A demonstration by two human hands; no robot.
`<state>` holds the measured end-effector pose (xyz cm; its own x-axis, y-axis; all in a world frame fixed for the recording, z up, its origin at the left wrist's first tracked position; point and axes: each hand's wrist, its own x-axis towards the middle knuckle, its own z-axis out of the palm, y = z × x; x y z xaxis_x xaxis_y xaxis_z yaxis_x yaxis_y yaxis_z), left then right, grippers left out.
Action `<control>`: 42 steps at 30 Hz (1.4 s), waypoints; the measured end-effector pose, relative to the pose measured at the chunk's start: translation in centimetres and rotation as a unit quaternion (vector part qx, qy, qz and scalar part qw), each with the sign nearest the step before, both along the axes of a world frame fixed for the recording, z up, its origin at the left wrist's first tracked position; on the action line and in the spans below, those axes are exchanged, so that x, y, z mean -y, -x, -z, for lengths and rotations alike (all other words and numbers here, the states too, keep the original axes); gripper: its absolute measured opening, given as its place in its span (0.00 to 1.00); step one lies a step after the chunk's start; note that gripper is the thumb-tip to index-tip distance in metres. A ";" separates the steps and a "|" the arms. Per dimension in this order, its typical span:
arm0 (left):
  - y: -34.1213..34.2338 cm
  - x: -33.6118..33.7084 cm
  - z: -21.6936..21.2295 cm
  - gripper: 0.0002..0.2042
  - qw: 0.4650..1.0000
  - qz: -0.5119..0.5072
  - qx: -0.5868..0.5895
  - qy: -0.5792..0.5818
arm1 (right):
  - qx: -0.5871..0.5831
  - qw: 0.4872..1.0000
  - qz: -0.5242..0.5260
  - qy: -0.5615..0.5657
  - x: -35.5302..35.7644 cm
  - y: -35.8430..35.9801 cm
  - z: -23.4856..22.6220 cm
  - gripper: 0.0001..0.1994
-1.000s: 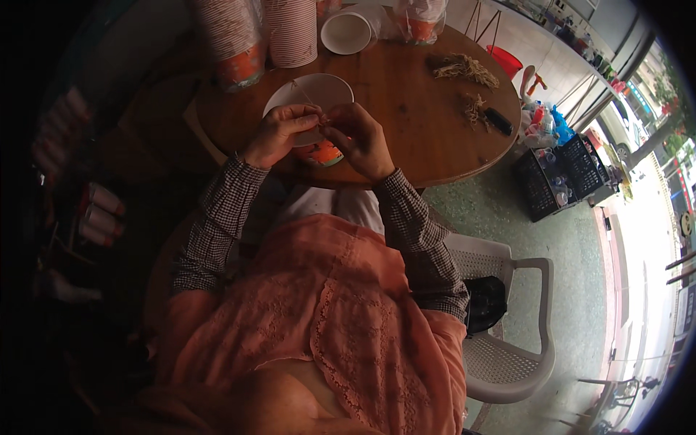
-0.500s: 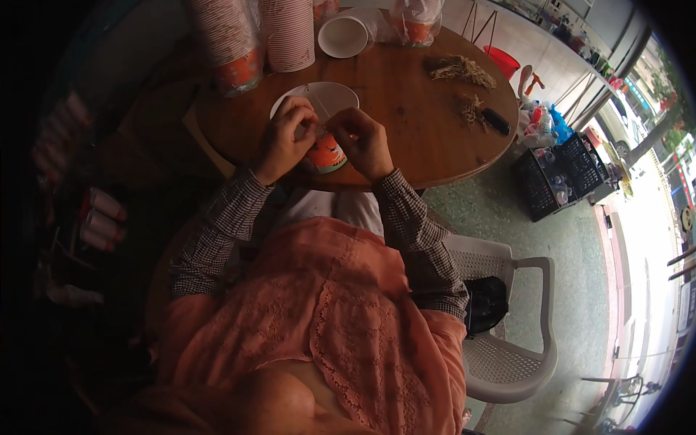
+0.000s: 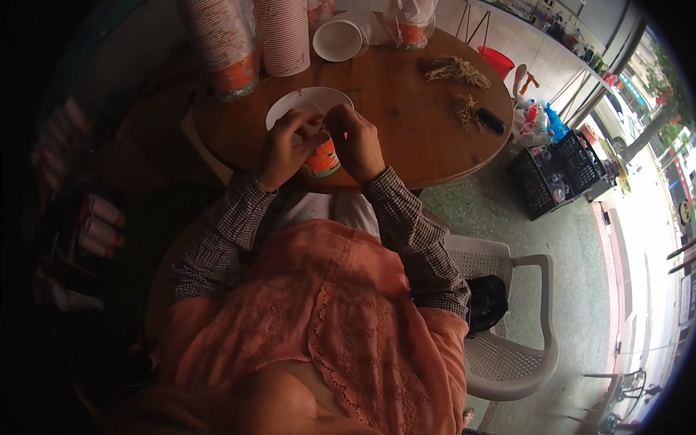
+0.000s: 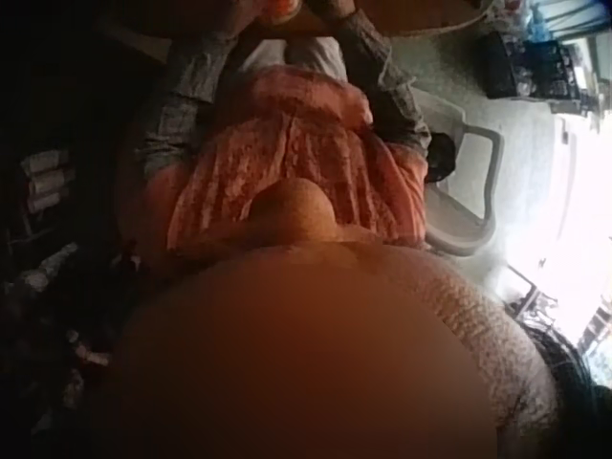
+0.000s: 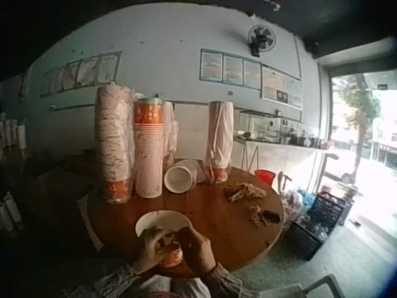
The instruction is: Tying twine or thin rope to paper cups to create a handle.
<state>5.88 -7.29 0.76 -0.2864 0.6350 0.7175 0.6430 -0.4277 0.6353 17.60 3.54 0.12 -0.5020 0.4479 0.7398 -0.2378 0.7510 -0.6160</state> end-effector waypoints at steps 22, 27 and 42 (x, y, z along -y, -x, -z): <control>1.4 -0.3 1.6 0.06 0.997 0.000 -0.064 0.047 | 0.096 0.849 0.180 -0.487 -4.3 -2.2 -4.3 0.16; 1.2 0.5 1.9 0.06 0.996 0.008 -0.068 0.051 | 0.169 0.889 0.188 -0.381 -5.9 -4.0 -5.1 0.15; 4.8 2.8 1.7 0.04 0.942 -0.130 -0.310 -0.011 | 0.281 0.877 0.152 -0.360 -4.7 -5.1 8.8 0.32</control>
<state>1.08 -10.12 -0.98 0.0483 0.5837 0.8105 0.9723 -0.2132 0.0957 22.69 8.24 -8.65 -0.8163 0.1417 0.5599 0.2288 0.9695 0.0882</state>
